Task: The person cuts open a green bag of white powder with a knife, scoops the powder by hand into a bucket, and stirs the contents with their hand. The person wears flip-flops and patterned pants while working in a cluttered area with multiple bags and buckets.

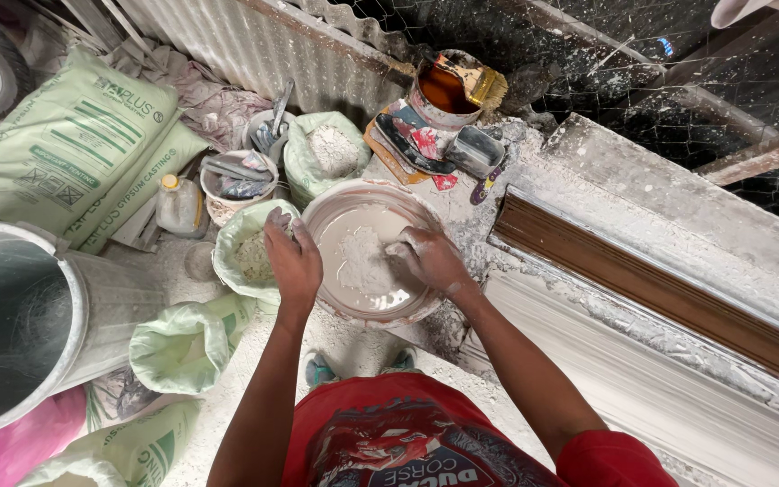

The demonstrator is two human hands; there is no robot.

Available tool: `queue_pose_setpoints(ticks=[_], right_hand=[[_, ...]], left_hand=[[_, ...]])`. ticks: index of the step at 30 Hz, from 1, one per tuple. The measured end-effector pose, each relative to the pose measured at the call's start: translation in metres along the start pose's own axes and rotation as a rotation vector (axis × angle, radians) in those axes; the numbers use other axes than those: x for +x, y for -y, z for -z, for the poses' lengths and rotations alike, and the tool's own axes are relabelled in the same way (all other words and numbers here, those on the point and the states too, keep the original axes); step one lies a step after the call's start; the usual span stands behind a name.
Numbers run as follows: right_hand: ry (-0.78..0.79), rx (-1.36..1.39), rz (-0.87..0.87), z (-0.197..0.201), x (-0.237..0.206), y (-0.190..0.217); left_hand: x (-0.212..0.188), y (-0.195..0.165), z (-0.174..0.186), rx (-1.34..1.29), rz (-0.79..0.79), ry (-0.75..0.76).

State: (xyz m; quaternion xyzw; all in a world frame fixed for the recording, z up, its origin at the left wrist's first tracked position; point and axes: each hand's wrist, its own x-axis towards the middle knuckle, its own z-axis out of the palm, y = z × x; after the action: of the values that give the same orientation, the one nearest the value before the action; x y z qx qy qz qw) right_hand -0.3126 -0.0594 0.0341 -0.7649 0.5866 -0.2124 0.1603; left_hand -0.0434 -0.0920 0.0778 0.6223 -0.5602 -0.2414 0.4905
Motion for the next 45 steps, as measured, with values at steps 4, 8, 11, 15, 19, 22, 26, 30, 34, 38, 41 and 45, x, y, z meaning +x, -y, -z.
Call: queue_pose_setpoints(ticks=[4,8,11,15,19,22,26,30,34,38,41,45], right_hand=[[0.099,-0.033,-0.151,0.001,0.004,0.005],[0.051,-0.159,-0.049,0.003,0.008,0.008],[0.025,-0.055,-0.115,0.004,0.007,0.01],[0.136,-0.025,-0.226,0.0,0.006,0.004],[-0.011,-0.065,0.038,-0.008,0.008,-0.007],[0.041,-0.113,0.073,-0.012,0.008,-0.008],[0.184,-0.114,-0.018,0.0,0.011,0.008],[0.703,-0.255,-0.239,0.023,0.032,0.031],[0.349,0.011,0.121,0.028,0.055,0.046],[0.499,0.062,-0.05,0.007,0.085,0.042],[0.604,0.059,-0.254,-0.016,0.109,0.033],[0.756,0.158,-0.494,-0.039,0.12,0.021]], left_hand=[[-0.001,0.0,0.002,-0.025,-0.05,-0.018],[-0.001,-0.001,0.002,0.0,-0.08,-0.02],[0.0,-0.003,0.002,0.008,-0.106,-0.017],[0.002,-0.008,0.002,0.053,-0.111,-0.038],[0.001,-0.012,0.004,0.006,-0.088,-0.079],[-0.004,-0.012,0.006,0.035,-0.099,-0.116],[-0.008,-0.007,0.006,0.018,-0.098,-0.09],[-0.005,0.001,0.001,0.022,-0.111,-0.082],[-0.002,0.005,-0.001,0.015,-0.069,-0.051],[0.0,0.002,0.001,-0.038,-0.02,-0.011],[0.002,-0.001,0.004,-0.059,0.003,0.008],[0.003,-0.002,0.006,-0.074,0.039,0.034]])
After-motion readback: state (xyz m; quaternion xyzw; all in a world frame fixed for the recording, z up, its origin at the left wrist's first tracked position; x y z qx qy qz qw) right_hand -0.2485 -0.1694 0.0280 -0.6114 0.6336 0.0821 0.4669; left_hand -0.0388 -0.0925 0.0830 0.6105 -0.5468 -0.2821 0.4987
